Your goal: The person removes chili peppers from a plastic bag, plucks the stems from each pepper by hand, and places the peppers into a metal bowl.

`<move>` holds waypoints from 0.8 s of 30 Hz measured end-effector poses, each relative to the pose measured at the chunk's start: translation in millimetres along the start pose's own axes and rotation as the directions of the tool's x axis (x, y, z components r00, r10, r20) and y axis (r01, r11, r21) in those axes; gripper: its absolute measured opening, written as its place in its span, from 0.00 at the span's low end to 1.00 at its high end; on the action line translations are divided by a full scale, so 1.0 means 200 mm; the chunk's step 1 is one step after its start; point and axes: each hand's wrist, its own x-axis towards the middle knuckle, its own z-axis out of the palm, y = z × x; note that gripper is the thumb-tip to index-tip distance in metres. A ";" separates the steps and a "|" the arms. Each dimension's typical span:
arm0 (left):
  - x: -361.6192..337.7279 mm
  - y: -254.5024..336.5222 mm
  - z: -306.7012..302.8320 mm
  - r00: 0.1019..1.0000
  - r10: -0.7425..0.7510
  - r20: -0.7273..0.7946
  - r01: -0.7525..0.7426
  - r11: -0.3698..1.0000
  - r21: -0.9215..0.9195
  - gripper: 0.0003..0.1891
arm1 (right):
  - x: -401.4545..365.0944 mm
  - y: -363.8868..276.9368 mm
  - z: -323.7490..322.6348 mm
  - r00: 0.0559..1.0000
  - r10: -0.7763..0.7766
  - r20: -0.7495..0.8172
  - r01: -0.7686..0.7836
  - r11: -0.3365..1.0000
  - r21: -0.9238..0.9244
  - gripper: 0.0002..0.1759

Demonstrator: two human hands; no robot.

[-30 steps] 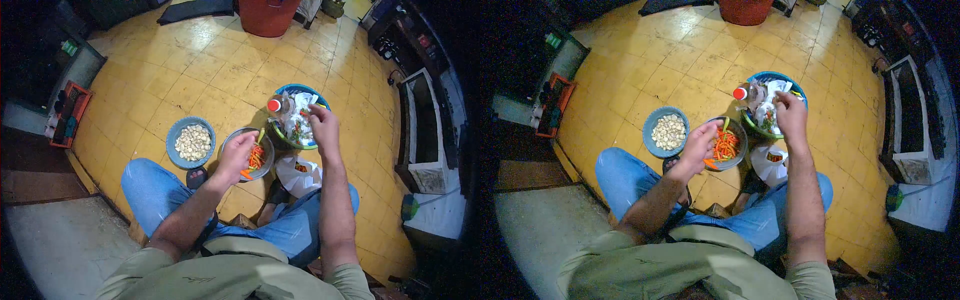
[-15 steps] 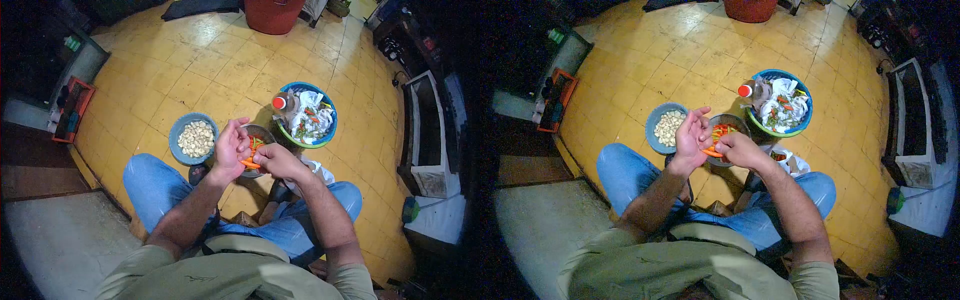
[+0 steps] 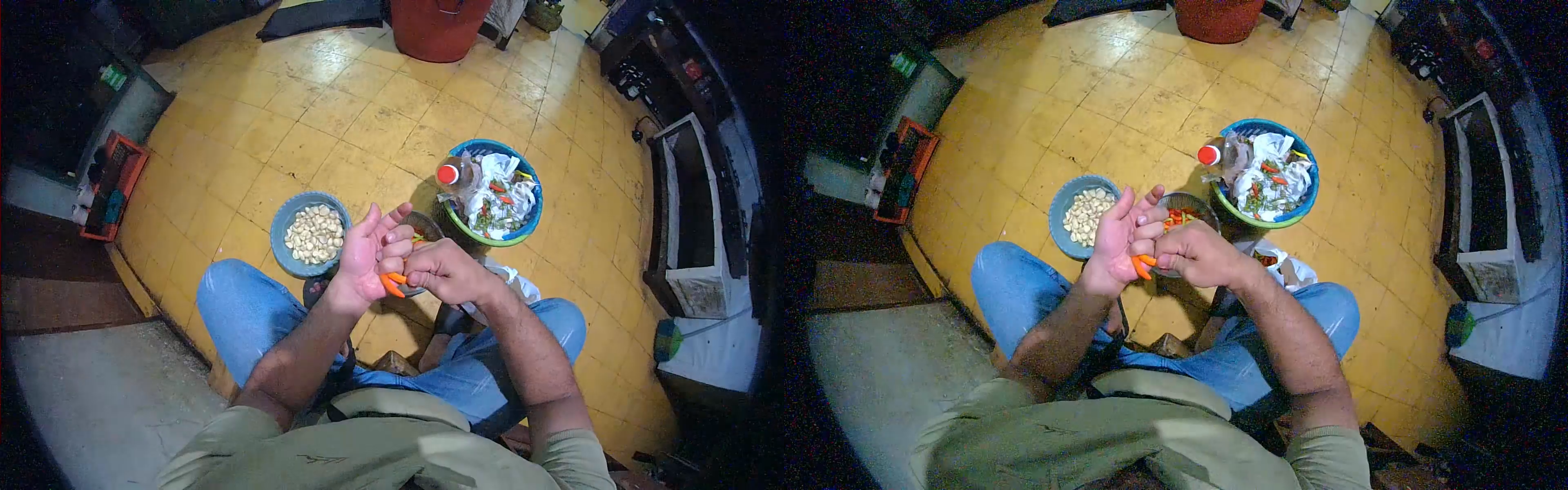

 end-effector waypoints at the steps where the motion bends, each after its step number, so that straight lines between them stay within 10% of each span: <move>1: 0.01 0.00 0.00 1.000 -0.001 0.003 0.001 1.000 0.002 0.22 | 0.00 0.00 0.00 0.998 -0.051 -0.040 0.047 0.994 -0.096 0.08; 6: 0.04 -0.04 -0.09 0.880 0.359 -0.311 -0.367 0.930 0.035 0.18 | 0.02 0.02 0.03 0.979 -0.089 -0.185 0.001 0.903 -0.430 0.05; 13: 0.04 -0.03 -0.08 0.812 0.415 -0.411 -0.432 0.900 0.056 0.17 | 0.04 0.07 0.05 0.943 -0.052 -0.328 -0.165 0.784 -0.598 0.04; 20: 0.05 -0.03 -0.10 0.747 0.497 -0.441 -0.498 0.858 0.124 0.16 | -0.12 0.24 -0.41 0.506 0.074 -0.860 -0.606 0.739 -0.293 0.11; 24: 0.06 -0.02 -0.10 0.733 0.527 -0.431 -0.507 0.845 0.171 0.16 | -0.18 0.27 -0.47 0.485 0.000 -0.875 -0.742 0.530 -0.411 0.12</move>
